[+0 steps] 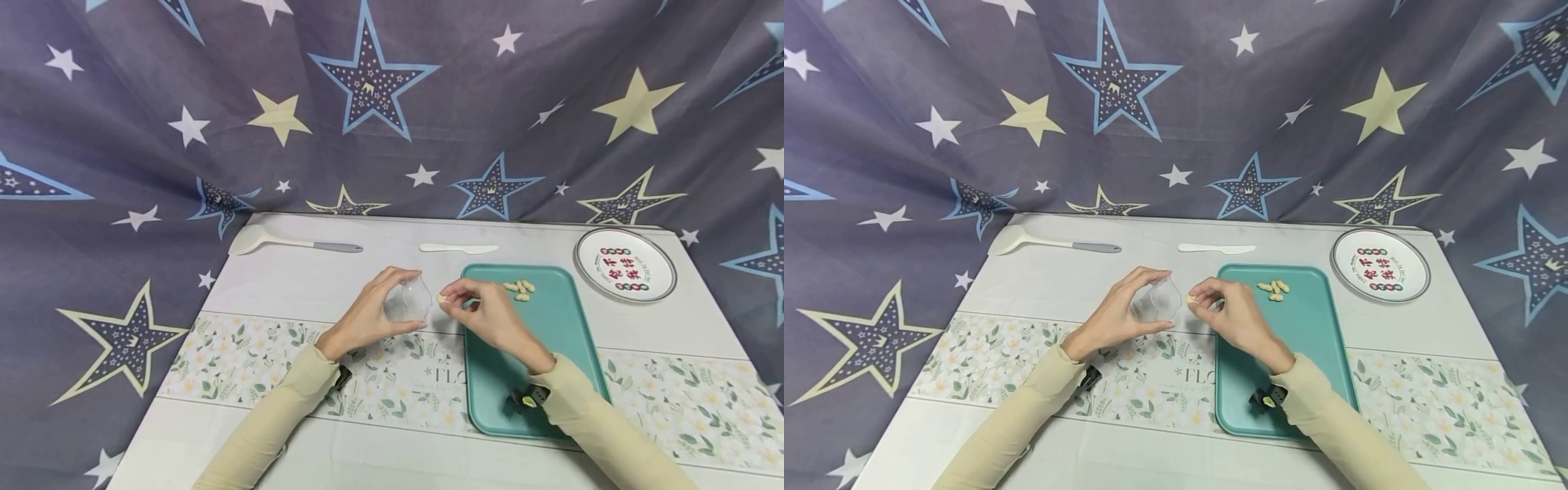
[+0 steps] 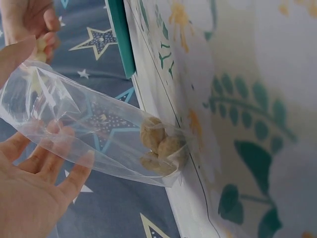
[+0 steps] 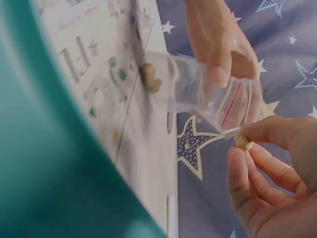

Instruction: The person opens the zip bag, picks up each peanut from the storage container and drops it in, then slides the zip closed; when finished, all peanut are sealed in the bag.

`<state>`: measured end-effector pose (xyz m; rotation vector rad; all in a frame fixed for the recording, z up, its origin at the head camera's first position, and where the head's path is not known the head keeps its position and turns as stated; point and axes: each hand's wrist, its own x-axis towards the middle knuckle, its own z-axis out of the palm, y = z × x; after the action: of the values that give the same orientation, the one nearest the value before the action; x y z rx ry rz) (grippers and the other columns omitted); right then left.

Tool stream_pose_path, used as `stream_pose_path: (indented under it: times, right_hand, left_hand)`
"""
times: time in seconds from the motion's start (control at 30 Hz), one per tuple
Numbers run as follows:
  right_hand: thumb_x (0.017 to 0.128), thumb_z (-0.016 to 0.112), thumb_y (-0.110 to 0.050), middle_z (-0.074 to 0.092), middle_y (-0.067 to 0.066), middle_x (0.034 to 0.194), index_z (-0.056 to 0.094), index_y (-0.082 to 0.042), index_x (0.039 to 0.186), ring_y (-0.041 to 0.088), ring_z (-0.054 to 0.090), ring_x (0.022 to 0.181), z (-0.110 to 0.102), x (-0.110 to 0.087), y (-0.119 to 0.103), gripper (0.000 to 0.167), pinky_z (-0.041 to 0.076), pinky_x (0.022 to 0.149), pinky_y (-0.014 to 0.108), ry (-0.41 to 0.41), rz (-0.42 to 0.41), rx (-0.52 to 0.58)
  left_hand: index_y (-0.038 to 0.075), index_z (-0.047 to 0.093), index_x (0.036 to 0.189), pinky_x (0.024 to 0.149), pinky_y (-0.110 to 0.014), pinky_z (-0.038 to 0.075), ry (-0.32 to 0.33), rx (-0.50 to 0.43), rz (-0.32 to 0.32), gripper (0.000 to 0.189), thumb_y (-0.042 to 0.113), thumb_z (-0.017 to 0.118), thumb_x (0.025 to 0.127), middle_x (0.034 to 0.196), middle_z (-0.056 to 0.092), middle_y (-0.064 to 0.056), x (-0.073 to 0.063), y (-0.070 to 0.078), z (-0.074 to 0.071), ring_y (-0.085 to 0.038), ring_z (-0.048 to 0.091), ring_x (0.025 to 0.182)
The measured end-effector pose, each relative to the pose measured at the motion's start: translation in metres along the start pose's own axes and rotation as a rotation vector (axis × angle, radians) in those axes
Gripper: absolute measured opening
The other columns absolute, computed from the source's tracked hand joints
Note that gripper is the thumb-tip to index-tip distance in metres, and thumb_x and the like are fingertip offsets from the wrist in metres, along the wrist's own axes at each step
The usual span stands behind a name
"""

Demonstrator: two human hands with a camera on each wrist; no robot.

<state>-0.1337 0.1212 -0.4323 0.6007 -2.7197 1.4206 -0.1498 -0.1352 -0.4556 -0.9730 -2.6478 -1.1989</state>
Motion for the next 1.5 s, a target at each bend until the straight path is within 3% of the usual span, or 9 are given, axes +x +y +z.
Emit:
stream_pose_path:
  times: [0.2,0.43,1.07,1.5]
  right_hand:
    - [0.093,0.081,-0.021,0.076,-0.001,0.086,0.078,-0.015,0.1,0.01,0.069,0.078,0.007,0.009,-0.013,0.009,0.06,0.067,0.023,-0.002,-0.026,0.028]
    - [0.092,0.081,-0.02,0.078,-0.002,0.089,0.079,-0.016,0.101,0.009,0.071,0.08,0.015,0.017,-0.021,0.01,0.061,0.07,0.025,-0.024,-0.074,0.024]
    - [0.092,0.081,-0.016,0.078,-0.001,0.087,0.079,-0.014,0.1,0.009,0.071,0.077,0.023,0.017,-0.021,0.008,0.06,0.067,0.023,-0.043,-0.118,0.03]
    - [0.094,0.077,-0.011,0.078,0.001,0.088,0.08,-0.009,0.1,0.011,0.07,0.078,0.014,0.011,-0.007,0.007,0.06,0.065,0.023,-0.011,-0.129,0.048]
  left_hand:
    - [0.015,0.051,0.151,0.11,-0.043,0.051,-0.001,-0.011,0.001,0.087,0.041,0.092,0.079,0.143,0.06,-0.004,0.0,0.001,0.0,-0.018,0.057,0.13]
    - [0.018,0.051,0.151,0.118,-0.041,0.046,-0.001,-0.003,-0.001,0.086,0.041,0.092,0.079,0.144,0.059,-0.004,0.0,0.001,0.001,-0.017,0.056,0.135]
    - [0.018,0.05,0.152,0.119,-0.041,0.045,-0.003,-0.008,-0.001,0.085,0.04,0.091,0.08,0.143,0.059,-0.002,-0.001,0.0,0.001,-0.016,0.056,0.136]
    - [0.011,0.051,0.151,0.107,-0.043,0.052,0.015,-0.01,0.037,0.086,0.039,0.092,0.08,0.143,0.06,-0.009,0.0,-0.002,0.001,-0.025,0.06,0.124]
